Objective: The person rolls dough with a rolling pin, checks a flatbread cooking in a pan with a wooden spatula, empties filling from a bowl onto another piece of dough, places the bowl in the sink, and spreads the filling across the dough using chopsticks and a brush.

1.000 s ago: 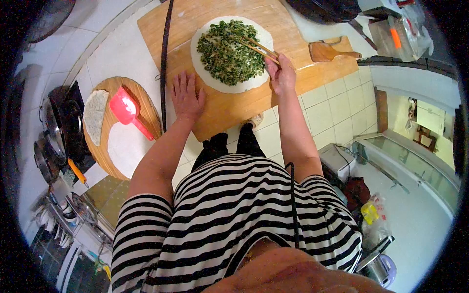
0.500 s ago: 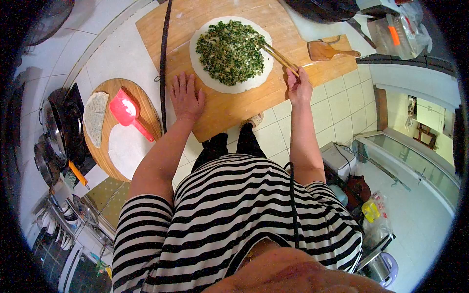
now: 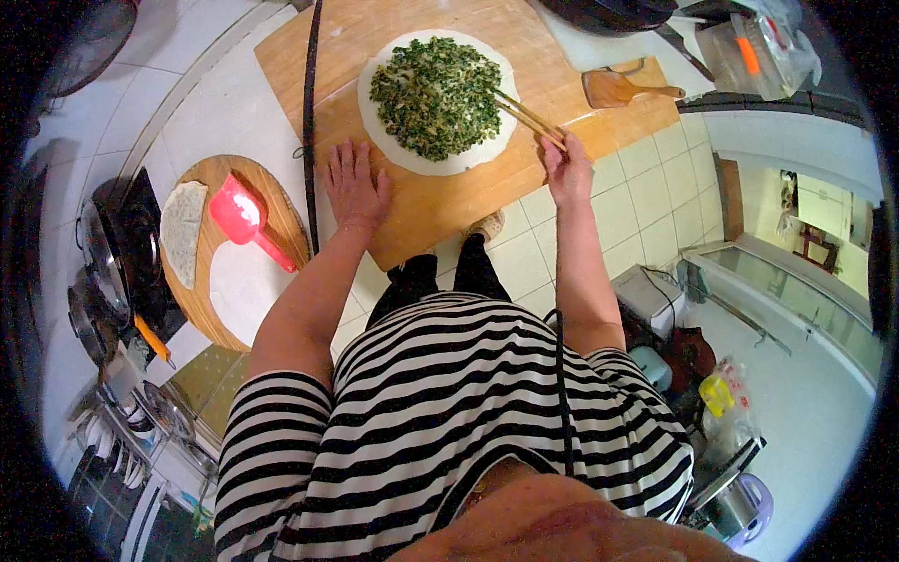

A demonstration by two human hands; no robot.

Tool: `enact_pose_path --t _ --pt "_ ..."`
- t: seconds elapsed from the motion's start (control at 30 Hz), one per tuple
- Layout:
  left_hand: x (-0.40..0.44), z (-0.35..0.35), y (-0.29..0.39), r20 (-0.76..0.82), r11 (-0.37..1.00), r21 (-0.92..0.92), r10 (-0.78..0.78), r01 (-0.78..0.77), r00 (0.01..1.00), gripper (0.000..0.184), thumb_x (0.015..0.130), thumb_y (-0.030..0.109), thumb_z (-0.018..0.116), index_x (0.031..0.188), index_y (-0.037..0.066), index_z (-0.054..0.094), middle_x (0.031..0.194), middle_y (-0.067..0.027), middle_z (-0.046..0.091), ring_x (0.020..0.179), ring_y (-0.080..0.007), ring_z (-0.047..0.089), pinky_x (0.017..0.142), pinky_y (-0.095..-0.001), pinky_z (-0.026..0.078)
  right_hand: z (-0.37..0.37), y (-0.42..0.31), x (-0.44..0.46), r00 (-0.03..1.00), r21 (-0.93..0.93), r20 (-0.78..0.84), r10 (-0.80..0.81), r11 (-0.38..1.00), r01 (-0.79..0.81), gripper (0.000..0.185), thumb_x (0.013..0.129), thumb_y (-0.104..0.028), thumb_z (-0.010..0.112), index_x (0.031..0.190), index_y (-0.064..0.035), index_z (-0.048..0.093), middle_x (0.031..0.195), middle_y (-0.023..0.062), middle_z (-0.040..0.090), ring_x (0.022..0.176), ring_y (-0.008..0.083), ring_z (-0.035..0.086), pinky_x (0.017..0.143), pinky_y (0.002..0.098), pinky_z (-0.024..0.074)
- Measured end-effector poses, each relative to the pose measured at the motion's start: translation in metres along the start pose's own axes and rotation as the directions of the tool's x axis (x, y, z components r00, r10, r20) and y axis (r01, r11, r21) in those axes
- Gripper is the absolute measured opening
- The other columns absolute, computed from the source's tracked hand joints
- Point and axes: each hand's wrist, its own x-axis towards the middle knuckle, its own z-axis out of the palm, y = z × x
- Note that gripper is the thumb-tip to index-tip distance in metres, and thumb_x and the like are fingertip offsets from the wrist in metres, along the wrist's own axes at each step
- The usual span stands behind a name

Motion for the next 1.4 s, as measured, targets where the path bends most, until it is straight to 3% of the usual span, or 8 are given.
enact_pose_path --t 0.07,0.4,0.6,0.73,0.8,1.17,1.27,1.4 --pt "-0.001 0.002 -0.002 -0.023 1.0 -0.002 0.013 -0.013 1.0 0.058 0.085 0.036 0.049 0.136 0.011 0.039 0.145 -0.0147 0.03 0.136 -0.0362 0.021 0.11 -0.0508 0.015 0.008 -0.012 -0.021 0.975 -0.013 -0.215 -0.062 0.998 0.061 0.028 0.095 -0.018 0.047 0.111 0.0044 0.05 0.102 0.0196 0.062 0.085 0.0243 0.066 0.058 0.0234 0.0537" --pt "0.0 0.002 -0.001 -0.039 1.0 -0.003 0.01 -0.01 0.999 0.058 0.083 0.034 0.052 0.135 0.011 0.041 0.144 -0.0157 0.032 0.135 -0.0368 0.024 0.109 -0.0518 0.016 0.015 0.008 -0.034 0.995 0.012 -0.092 -0.036 0.999 0.037 0.023 0.096 -0.017 0.044 0.107 0.0027 0.05 0.098 0.0185 0.062 0.076 0.0223 0.066 0.06 0.0258 0.0542" --pt "0.001 0.004 -0.003 -0.031 1.0 0.003 0.015 -0.015 0.999 0.057 0.083 0.033 0.053 0.135 0.012 0.042 0.143 -0.0167 0.033 0.134 -0.0382 0.024 0.11 -0.0517 0.016 -0.013 -0.005 -0.053 0.972 -0.01 -0.228 -0.062 0.998 0.061 0.025 0.094 -0.018 0.047 0.109 0.0031 0.05 0.101 0.0183 0.063 0.083 0.024 0.067 0.06 0.0216 0.0544" --pt "0.001 -0.006 0.002 -0.013 1.0 0.012 0.01 -0.01 1.0 0.057 0.083 0.034 0.052 0.135 0.011 0.041 0.142 -0.0171 0.034 0.133 -0.0391 0.025 0.109 -0.0519 0.016 0.005 -0.003 -0.061 0.975 0.017 -0.221 -0.033 0.999 0.037 0.027 0.093 -0.018 0.049 0.111 0.0028 0.05 0.102 0.0171 0.062 0.086 0.0253 0.066 0.062 0.0223 0.0549" --pt "0.002 -0.012 0.005 -0.026 0.999 0.033 0.026 -0.025 0.999 0.054 0.087 0.035 0.05 0.135 0.012 0.041 0.141 -0.0172 0.037 0.129 -0.0378 0.033 0.107 -0.0528 0.022 0.015 0.004 -0.062 0.974 -0.009 -0.221 -0.04 0.999 0.039 0.027 0.093 -0.018 0.049 0.11 0.0027 0.051 0.103 0.0167 0.062 0.086 0.0251 0.066 0.062 0.022 0.0547" --pt "0.002 -0.008 0.0 0.005 1.0 0.001 0.018 -0.018 1.0 0.055 0.085 0.036 0.051 0.133 0.01 0.042 0.142 -0.0178 0.033 0.132 -0.0391 0.026 0.108 -0.0519 0.018 0.003 0.019 -0.088 0.968 -0.057 -0.252 -0.002 0.998 -0.013 0.028 0.092 -0.019 0.051 0.111 0.0021 0.053 0.104 0.0148 0.062 0.086 0.021 0.066 0.055 0.02 0.0526" --pt "0.001 0.0 -0.003 0.005 1.0 0.008 0.011 -0.011 1.0 0.056 0.084 0.036 0.051 0.133 0.01 0.042 0.142 -0.0177 0.033 0.133 -0.039 0.025 0.108 -0.0524 0.018 0.002 0.029 -0.084 0.988 -0.071 -0.157 -0.003 0.997 -0.008 0.029 0.092 -0.02 0.051 0.112 0.0018 0.053 0.106 0.0147 0.062 0.087 0.0207 0.066 0.055 0.019 0.0513" --pt "0.001 0.005 -0.005 0.0 0.999 0.039 0.008 -0.008 1.0 0.057 0.083 0.037 0.052 0.133 0.011 0.041 0.142 -0.0173 0.033 0.133 -0.0383 0.025 0.107 -0.0536 0.018 0.0 0.036 -0.095 0.97 -0.087 -0.239 0.053 0.993 -0.076 0.029 0.093 -0.019 0.05 0.113 0.0014 0.053 0.107 0.0145 0.062 0.089 0.0204 0.066 0.057 0.0186 0.0497"
